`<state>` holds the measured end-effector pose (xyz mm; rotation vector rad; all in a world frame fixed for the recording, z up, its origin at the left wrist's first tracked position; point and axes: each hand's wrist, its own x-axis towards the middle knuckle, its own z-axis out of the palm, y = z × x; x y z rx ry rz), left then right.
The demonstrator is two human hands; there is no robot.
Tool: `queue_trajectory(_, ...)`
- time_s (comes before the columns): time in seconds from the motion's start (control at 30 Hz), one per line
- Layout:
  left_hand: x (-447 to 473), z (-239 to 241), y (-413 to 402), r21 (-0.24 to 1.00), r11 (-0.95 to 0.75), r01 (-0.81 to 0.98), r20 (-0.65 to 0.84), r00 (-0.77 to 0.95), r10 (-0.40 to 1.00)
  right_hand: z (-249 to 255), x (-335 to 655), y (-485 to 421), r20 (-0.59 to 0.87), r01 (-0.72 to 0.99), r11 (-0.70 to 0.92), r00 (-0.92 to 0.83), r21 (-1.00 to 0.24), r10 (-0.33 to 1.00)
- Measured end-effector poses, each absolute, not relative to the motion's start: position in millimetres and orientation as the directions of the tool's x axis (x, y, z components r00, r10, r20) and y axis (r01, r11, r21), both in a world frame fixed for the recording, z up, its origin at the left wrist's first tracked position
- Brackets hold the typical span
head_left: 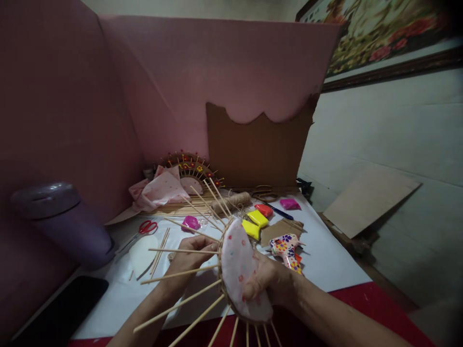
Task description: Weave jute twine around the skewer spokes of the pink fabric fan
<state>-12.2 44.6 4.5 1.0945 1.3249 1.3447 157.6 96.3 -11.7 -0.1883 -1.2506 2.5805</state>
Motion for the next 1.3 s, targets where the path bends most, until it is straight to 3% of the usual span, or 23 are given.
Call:
queue_trajectory(0.37, -8, 5, 45, 0.995, 0.042, -0.095, -0.061, -0.203, 0.977, -15, 156, 98, -0.006, -0.246, -0.623, -0.927, -0.742, 0.374)
queue_trajectory(0.63, 4, -2, 42, 0.971, 0.105, -0.217, -0.11, -0.007, 0.994, -13, 158, 96, -0.136, -0.242, -0.681, -0.882, -0.691, 0.452)
queue_trajectory(0.77, 9, 1, 42, 0.956, 0.117, -0.268, -0.092, 0.104, 0.99, -8, 158, 92, -0.126, -0.28, -0.685, -0.869, -0.672, 0.478)
queue_trajectory(1.0, 8, -3, 44, 0.93, 0.162, -0.33, -0.154, 0.049, 0.987, -13, 157, 93, -0.211, -0.245, -0.801, -0.885, -0.546, 0.415)
queue_trajectory(1.3, -3, -13, 46, 0.938, 0.138, -0.319, -0.153, -0.021, 0.988, -15, 156, 89, -0.208, -0.201, -0.804, -0.905, -0.56, 0.372)
